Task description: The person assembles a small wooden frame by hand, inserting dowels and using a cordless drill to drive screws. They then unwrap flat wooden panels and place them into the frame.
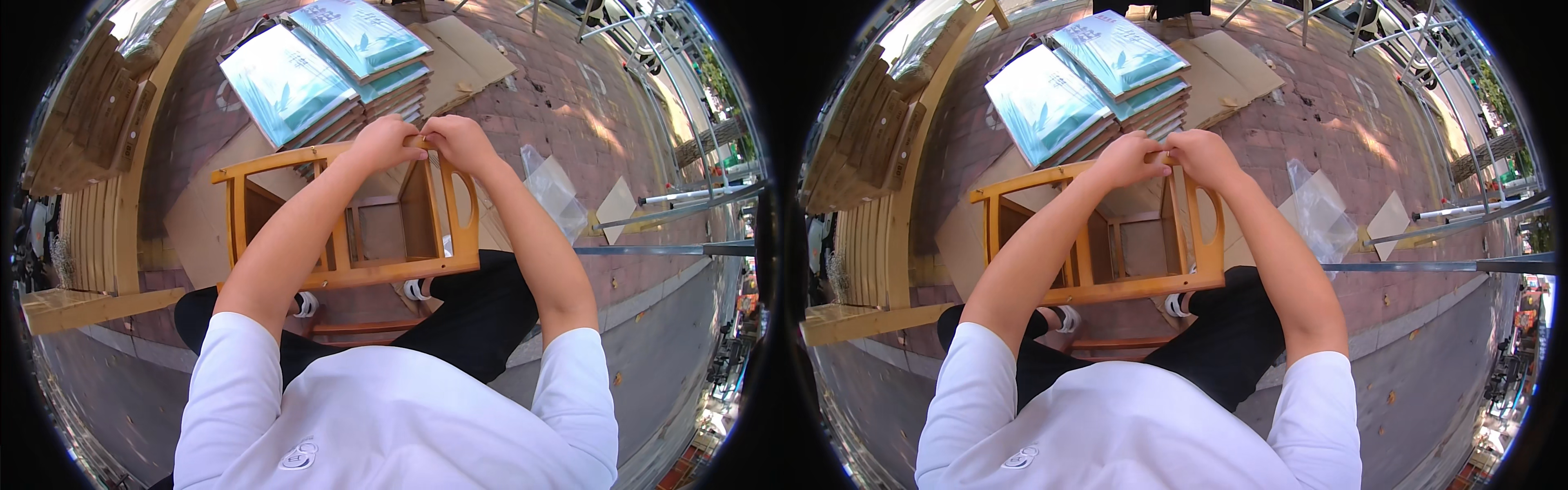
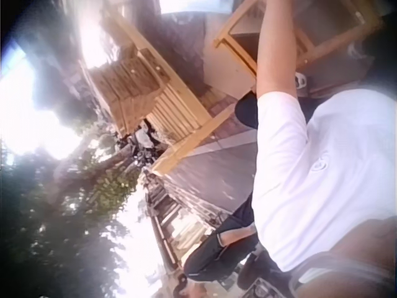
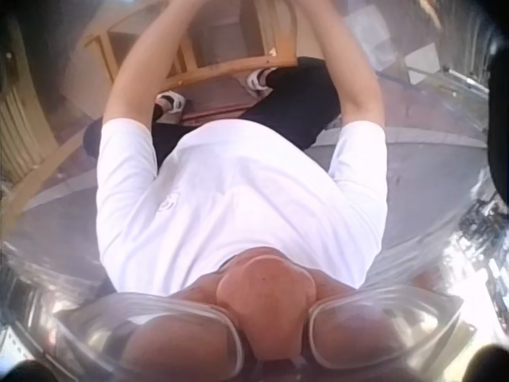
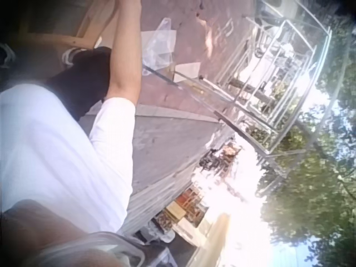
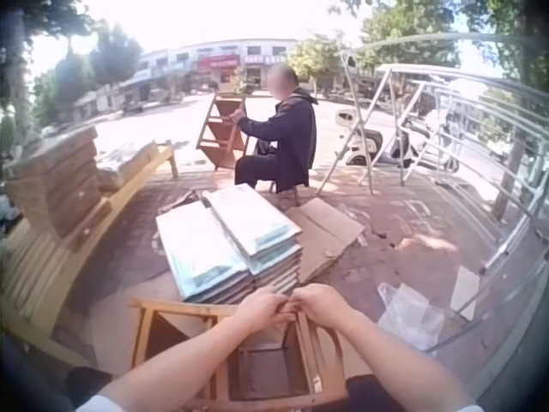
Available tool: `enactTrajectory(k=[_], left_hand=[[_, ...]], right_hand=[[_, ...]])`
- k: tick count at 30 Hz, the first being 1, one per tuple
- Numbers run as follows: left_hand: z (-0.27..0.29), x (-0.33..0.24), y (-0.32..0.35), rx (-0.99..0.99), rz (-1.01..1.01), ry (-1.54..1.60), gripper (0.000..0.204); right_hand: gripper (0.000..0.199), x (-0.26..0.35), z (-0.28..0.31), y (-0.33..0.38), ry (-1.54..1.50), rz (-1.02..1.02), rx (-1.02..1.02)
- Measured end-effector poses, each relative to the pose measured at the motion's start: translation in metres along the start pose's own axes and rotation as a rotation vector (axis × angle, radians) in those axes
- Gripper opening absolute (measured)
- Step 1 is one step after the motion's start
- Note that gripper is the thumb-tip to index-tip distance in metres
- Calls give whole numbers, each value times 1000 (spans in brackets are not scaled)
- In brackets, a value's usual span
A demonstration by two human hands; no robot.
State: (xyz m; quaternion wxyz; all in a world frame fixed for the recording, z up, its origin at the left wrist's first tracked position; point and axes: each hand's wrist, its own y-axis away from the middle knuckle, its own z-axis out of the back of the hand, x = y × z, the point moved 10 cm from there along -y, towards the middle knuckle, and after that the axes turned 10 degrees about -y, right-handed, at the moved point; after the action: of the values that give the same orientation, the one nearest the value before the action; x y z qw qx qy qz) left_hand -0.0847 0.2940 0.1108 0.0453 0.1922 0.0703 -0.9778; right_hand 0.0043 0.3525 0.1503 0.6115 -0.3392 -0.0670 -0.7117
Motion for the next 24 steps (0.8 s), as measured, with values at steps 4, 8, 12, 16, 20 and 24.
enactTrajectory(k=[4, 8, 12, 16, 20, 24], left_hand=[[-8, 0, -13, 147, -51, 2, 47], [-13, 9, -13, 170, -70, 20, 46], [-15, 9, -16, 163, -73, 12, 46], [-17, 6, -16, 132, -103, 10, 44], [-11, 4, -11, 40, -144, 34, 41], [-11, 4, -10, 64, -130, 34, 39]], right_hand=[[9, 2, 0, 2, 17, 41, -5], [8, 19, -6, -4, 86, 102, 59], [8, 15, -5, -4, 104, 82, 78], [6, 8, -2, -4, 111, 63, 37], [5, 13, 0, -2, 128, 95, 12], [4, 22, 0, -3, 161, 130, 20]])
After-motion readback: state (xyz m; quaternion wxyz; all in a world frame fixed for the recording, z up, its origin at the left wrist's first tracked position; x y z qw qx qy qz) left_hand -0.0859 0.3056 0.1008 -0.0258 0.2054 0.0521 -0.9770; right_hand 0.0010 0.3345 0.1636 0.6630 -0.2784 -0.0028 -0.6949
